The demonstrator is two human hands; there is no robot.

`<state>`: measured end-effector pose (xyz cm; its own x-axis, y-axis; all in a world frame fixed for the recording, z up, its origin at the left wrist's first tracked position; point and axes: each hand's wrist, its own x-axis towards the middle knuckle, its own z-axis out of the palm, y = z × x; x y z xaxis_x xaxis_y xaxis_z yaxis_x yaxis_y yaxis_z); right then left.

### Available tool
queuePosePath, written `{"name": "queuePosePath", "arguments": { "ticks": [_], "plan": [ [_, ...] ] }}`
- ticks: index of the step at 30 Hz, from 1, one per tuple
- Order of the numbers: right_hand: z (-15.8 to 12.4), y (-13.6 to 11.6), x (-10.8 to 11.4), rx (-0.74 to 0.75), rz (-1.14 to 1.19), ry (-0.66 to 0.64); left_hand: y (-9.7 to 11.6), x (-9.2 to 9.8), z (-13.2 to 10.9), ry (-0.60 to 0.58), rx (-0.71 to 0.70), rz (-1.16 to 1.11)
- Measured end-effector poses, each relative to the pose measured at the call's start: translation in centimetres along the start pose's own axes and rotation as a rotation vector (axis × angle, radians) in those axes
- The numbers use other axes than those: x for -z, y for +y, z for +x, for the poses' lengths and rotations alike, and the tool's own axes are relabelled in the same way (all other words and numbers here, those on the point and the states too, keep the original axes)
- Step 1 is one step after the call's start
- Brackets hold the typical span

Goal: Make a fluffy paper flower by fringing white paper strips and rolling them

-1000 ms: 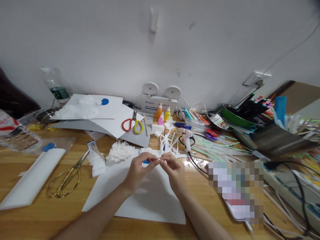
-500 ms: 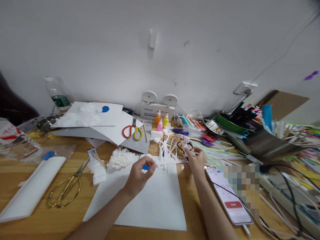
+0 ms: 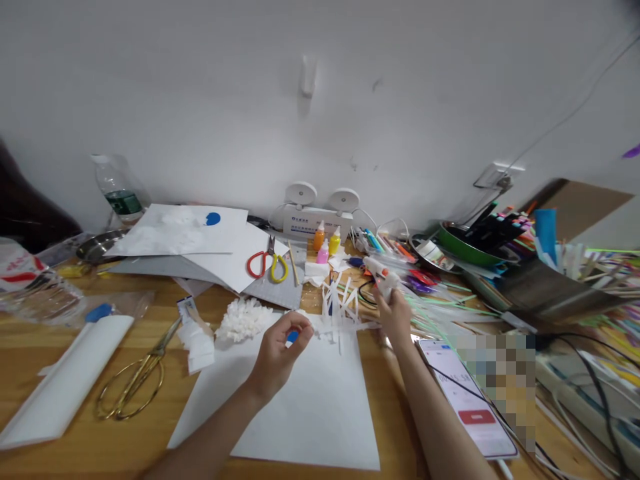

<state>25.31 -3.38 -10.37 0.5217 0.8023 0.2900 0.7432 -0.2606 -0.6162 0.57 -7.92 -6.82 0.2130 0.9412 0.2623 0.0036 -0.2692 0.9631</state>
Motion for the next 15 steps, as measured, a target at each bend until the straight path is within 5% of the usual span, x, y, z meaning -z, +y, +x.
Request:
{"name": "queuePosePath", "arguments": {
  "ticks": [3,6,15],
  "plan": [
    [-0.7,-0.9,1.4,-0.072,0.578,-0.115,0.0,0.1,0.1,0.014,-0.015,-0.002],
    [-1.9,-1.9,2.3,-0.129,0.903,-0.297,0.2,0.2,0.1,0.033,-0.041,0.017],
    [-5.2,-2.0,2.8,-0.053,0.918,-0.277,0.4,0.4,0.0,0.06,-0.253,0.051]
  ]
}}
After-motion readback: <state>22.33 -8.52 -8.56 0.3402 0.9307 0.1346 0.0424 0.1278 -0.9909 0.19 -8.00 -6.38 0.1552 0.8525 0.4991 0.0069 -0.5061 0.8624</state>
